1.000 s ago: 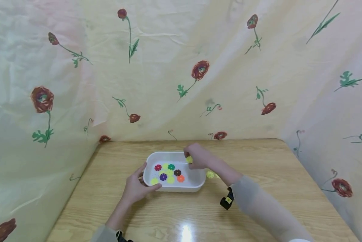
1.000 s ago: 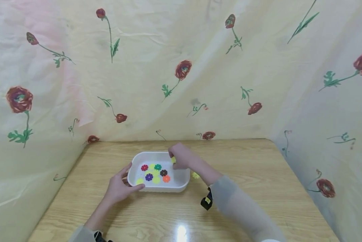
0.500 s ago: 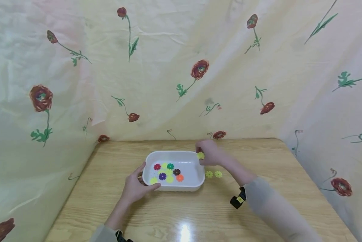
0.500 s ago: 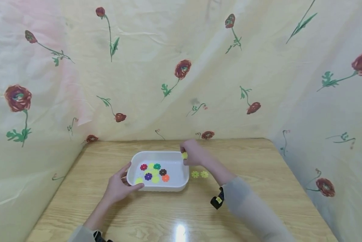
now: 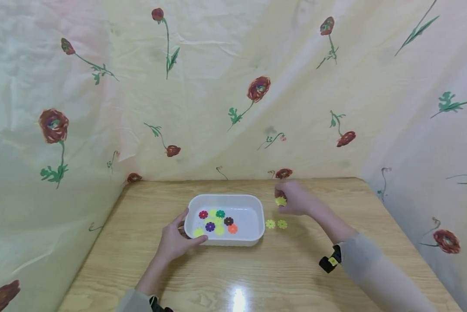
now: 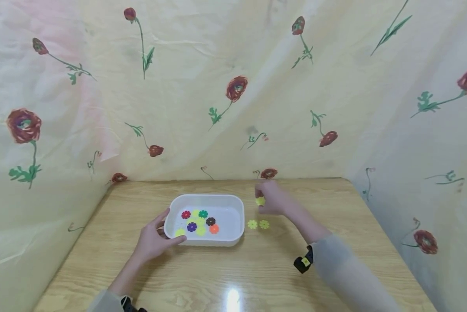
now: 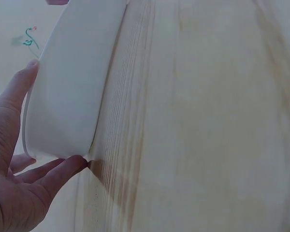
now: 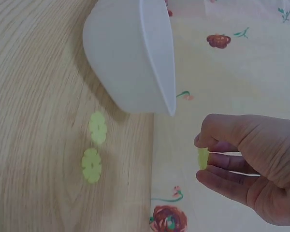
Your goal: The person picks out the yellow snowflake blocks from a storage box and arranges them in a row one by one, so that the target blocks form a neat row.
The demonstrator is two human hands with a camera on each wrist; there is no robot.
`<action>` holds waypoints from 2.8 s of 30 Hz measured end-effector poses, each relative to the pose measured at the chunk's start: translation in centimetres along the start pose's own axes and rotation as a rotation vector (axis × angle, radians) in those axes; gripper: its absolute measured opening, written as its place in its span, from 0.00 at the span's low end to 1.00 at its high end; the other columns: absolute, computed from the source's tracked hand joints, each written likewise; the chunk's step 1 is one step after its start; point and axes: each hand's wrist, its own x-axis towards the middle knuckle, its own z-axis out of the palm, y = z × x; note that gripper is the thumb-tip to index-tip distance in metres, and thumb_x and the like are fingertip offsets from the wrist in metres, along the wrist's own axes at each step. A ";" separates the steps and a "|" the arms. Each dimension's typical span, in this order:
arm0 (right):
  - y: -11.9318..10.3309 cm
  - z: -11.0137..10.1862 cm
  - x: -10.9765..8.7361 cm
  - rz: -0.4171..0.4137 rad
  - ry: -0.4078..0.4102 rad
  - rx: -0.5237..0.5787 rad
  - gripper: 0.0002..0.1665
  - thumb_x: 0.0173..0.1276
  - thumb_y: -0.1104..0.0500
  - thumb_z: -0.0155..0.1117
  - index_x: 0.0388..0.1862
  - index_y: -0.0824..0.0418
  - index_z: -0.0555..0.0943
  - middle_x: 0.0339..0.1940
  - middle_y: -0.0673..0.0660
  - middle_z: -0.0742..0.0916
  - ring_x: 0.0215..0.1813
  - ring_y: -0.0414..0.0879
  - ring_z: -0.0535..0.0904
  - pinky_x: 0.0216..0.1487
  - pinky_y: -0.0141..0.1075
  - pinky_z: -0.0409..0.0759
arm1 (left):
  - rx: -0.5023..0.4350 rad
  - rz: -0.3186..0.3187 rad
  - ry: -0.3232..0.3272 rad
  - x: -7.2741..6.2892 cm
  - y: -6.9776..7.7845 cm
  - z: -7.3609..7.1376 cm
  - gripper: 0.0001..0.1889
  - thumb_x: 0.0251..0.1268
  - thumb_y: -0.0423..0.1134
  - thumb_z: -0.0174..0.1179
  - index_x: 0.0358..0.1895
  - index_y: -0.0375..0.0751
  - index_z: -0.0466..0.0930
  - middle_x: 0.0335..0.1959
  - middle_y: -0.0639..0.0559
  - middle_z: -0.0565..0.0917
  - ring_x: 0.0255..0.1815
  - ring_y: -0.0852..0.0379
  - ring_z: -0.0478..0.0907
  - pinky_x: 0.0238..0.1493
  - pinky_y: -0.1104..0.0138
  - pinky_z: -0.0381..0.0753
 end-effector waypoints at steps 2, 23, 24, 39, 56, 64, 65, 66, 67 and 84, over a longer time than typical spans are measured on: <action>0.4 -0.1 -0.5 0.006 -0.002 -0.001 0.13 0.51 0.67 0.78 0.36 0.62 0.84 0.32 0.54 0.87 0.34 0.43 0.80 0.36 0.36 0.83 | -0.003 0.002 0.000 0.0 0.0 0.0 0.59 0.47 0.51 0.87 0.83 0.41 0.63 0.70 0.35 0.81 0.56 0.44 0.89 0.48 0.62 0.93; 4.4 1.8 -5.3 0.070 0.013 -0.006 0.13 0.50 0.67 0.79 0.34 0.60 0.84 0.29 0.50 0.83 0.31 0.38 0.74 0.39 0.38 0.77 | 0.007 -0.019 0.009 0.0 -0.2 0.4 0.59 0.47 0.53 0.87 0.83 0.42 0.64 0.72 0.35 0.80 0.58 0.43 0.88 0.50 0.61 0.93; 4.4 1.9 -5.4 0.077 0.013 0.001 0.14 0.50 0.67 0.79 0.34 0.60 0.84 0.29 0.50 0.83 0.31 0.38 0.73 0.39 0.37 0.76 | 0.006 -0.017 0.008 0.0 -0.2 0.3 0.59 0.47 0.53 0.87 0.83 0.42 0.64 0.72 0.36 0.80 0.58 0.43 0.88 0.50 0.61 0.93; 4.2 3.1 -5.8 0.119 -0.029 0.057 0.14 0.51 0.66 0.80 0.36 0.62 0.85 0.30 0.52 0.83 0.32 0.40 0.74 0.33 0.31 0.76 | 0.006 -0.005 0.010 0.1 -0.1 0.1 0.59 0.46 0.52 0.87 0.83 0.42 0.64 0.70 0.37 0.82 0.57 0.43 0.89 0.49 0.62 0.93; 4.7 5.6 -5.6 0.121 -0.051 0.056 0.13 0.48 0.66 0.78 0.33 0.59 0.84 0.28 0.51 0.82 0.30 0.39 0.71 0.31 0.30 0.71 | -0.014 0.011 0.012 0.2 -0.4 0.0 0.59 0.46 0.51 0.87 0.83 0.42 0.64 0.69 0.37 0.82 0.56 0.45 0.90 0.47 0.63 0.93; 4.5 6.0 -5.4 0.111 -0.032 0.055 0.13 0.47 0.66 0.77 0.32 0.59 0.84 0.28 0.51 0.81 0.30 0.38 0.71 0.31 0.30 0.72 | -0.008 0.006 0.014 0.2 -0.4 0.0 0.59 0.46 0.52 0.87 0.83 0.42 0.64 0.68 0.37 0.83 0.56 0.45 0.89 0.48 0.63 0.93; 4.5 6.0 -5.4 0.108 -0.031 0.052 0.13 0.47 0.66 0.77 0.32 0.59 0.84 0.28 0.50 0.81 0.30 0.38 0.71 0.31 0.30 0.72 | -0.007 0.005 0.014 0.2 -0.4 0.0 0.59 0.46 0.52 0.87 0.83 0.42 0.64 0.68 0.37 0.83 0.56 0.45 0.89 0.48 0.63 0.93; 4.5 6.0 -5.4 0.110 -0.030 0.050 0.13 0.47 0.66 0.77 0.32 0.59 0.84 0.28 0.50 0.81 0.30 0.38 0.70 0.31 0.30 0.72 | -0.006 0.004 0.014 0.2 -0.5 0.0 0.59 0.46 0.52 0.87 0.83 0.42 0.64 0.68 0.37 0.83 0.56 0.45 0.89 0.48 0.63 0.93; 4.5 6.0 -5.4 0.111 -0.030 0.048 0.13 0.47 0.66 0.77 0.32 0.59 0.84 0.28 0.50 0.81 0.31 0.38 0.70 0.31 0.30 0.72 | -0.007 0.003 0.014 0.2 -0.5 0.0 0.59 0.46 0.52 0.87 0.83 0.42 0.64 0.68 0.37 0.83 0.56 0.45 0.89 0.48 0.63 0.93; 4.6 6.2 -5.6 0.124 -0.057 0.031 0.12 0.51 0.66 0.77 0.34 0.60 0.84 0.29 0.50 0.81 0.32 0.38 0.72 0.33 0.30 0.73 | -0.020 0.012 0.015 0.3 -0.5 0.0 0.60 0.44 0.49 0.88 0.83 0.42 0.64 0.64 0.37 0.86 0.54 0.45 0.90 0.46 0.63 0.94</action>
